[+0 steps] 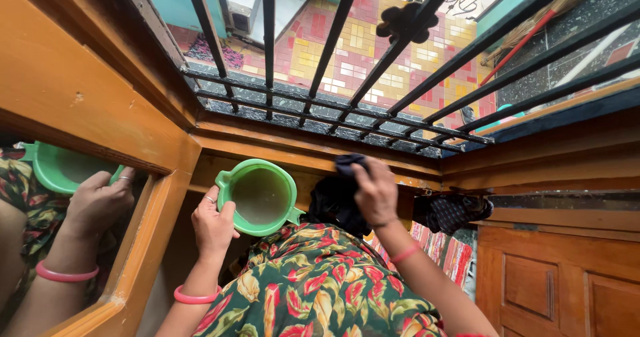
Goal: The person cleans a window grill using a wet cloth, dipping it into a green bucket of water and wiping the metal bars.
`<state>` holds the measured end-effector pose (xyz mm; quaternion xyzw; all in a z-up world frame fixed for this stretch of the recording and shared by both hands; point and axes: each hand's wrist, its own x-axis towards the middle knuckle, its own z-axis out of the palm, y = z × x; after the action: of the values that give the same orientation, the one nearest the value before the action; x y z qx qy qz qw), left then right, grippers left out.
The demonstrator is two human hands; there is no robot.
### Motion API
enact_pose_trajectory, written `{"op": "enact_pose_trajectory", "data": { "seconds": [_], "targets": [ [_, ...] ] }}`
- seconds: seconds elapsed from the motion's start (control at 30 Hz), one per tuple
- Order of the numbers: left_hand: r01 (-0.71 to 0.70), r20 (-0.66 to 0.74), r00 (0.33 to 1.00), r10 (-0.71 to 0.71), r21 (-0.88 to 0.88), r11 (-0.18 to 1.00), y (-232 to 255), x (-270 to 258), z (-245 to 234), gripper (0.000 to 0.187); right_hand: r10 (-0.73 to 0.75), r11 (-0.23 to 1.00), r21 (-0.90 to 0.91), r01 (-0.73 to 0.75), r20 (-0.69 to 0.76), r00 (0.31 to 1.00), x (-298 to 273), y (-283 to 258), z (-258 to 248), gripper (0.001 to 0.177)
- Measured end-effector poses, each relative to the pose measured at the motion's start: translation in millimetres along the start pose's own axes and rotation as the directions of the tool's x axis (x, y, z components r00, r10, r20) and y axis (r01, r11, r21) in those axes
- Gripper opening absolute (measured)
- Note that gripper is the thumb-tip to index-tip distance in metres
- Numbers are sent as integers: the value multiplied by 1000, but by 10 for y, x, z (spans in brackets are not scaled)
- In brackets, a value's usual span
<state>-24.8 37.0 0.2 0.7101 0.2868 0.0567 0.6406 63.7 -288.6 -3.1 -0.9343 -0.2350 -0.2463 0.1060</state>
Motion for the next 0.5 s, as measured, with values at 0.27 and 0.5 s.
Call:
{"op": "enact_pose_trajectory", "data": {
  "seconds": [0.27,0.5],
  "targets": [
    [33,24,999,-30,-135,990,-62,17,-59,43,33,993,116,-30,-27,999,-58,55,-75,45],
    [19,-2,1000,-20,-124,992,-88,-69,-87,40,-331,895,333,298,46,942,778,-750,451,37]
  ]
}}
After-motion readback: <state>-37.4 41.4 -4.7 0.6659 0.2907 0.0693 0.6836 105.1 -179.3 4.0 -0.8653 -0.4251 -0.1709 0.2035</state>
